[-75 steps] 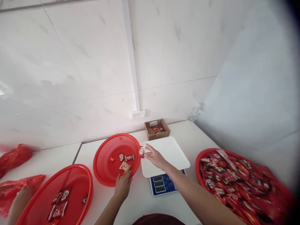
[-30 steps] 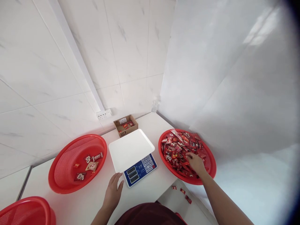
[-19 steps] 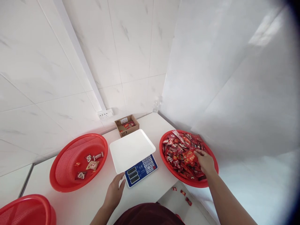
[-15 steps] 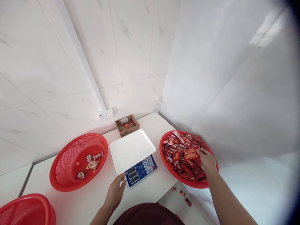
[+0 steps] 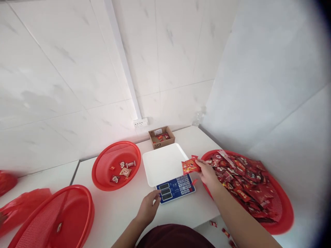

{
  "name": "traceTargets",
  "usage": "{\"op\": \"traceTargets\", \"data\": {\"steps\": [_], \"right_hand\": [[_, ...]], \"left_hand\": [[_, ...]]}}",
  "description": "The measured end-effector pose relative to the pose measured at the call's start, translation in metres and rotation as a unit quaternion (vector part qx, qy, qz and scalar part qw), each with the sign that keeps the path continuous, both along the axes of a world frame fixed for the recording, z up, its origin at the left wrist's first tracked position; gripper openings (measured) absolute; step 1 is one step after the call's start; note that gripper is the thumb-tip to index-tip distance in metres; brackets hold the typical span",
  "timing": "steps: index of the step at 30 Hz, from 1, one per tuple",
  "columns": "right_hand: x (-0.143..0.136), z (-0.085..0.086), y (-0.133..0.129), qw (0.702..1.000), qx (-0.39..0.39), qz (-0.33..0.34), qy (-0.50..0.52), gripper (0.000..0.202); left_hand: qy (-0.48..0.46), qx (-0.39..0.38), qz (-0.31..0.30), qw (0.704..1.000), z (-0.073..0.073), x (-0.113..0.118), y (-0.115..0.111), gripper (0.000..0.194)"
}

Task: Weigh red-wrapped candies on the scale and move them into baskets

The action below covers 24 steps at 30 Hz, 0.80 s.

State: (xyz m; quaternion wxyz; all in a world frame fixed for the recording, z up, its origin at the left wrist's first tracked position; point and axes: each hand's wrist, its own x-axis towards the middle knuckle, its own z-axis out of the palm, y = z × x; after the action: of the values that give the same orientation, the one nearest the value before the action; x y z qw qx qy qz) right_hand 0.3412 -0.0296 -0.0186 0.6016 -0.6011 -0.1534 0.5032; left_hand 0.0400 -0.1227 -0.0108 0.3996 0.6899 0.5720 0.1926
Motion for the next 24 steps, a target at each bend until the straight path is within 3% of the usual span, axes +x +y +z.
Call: {"op": "traceTargets", "data": {"steps": [5,12,15,21,24], "right_hand": [[-0.065,-0.005,0.039,0.996,0.010,0.072,0.042,0.021],[-0.075,-0.008,0.040,0.990,-0.018,0.124,0.070,0.011],[-0.075,-0.005,0.040,0.986,-0.016,0.141,0.082,0.006],[-0.076,-0.006,0.040,0.988,-0.032,0.141,0.049,0.014],[-0.076,-0.012,0.039,0.988,-0.039,0.147,0.018,0.021]], "left_hand": [[-0.011,-0.018,0.036,0.999,0.004,-0.016,-0.010,0.034],[-0.003,-0.068,0.080,0.994,-0.002,-0.036,-0.025,0.035],[-0.001,-0.107,0.027,0.994,-0.012,-0.033,-0.027,0.033],[-0.026,-0.187,-0.144,0.971,-0.049,-0.008,-0.012,0.028],[-0.074,-0.268,-0.151,0.949,-0.060,0.005,-0.004,0.025]]}}
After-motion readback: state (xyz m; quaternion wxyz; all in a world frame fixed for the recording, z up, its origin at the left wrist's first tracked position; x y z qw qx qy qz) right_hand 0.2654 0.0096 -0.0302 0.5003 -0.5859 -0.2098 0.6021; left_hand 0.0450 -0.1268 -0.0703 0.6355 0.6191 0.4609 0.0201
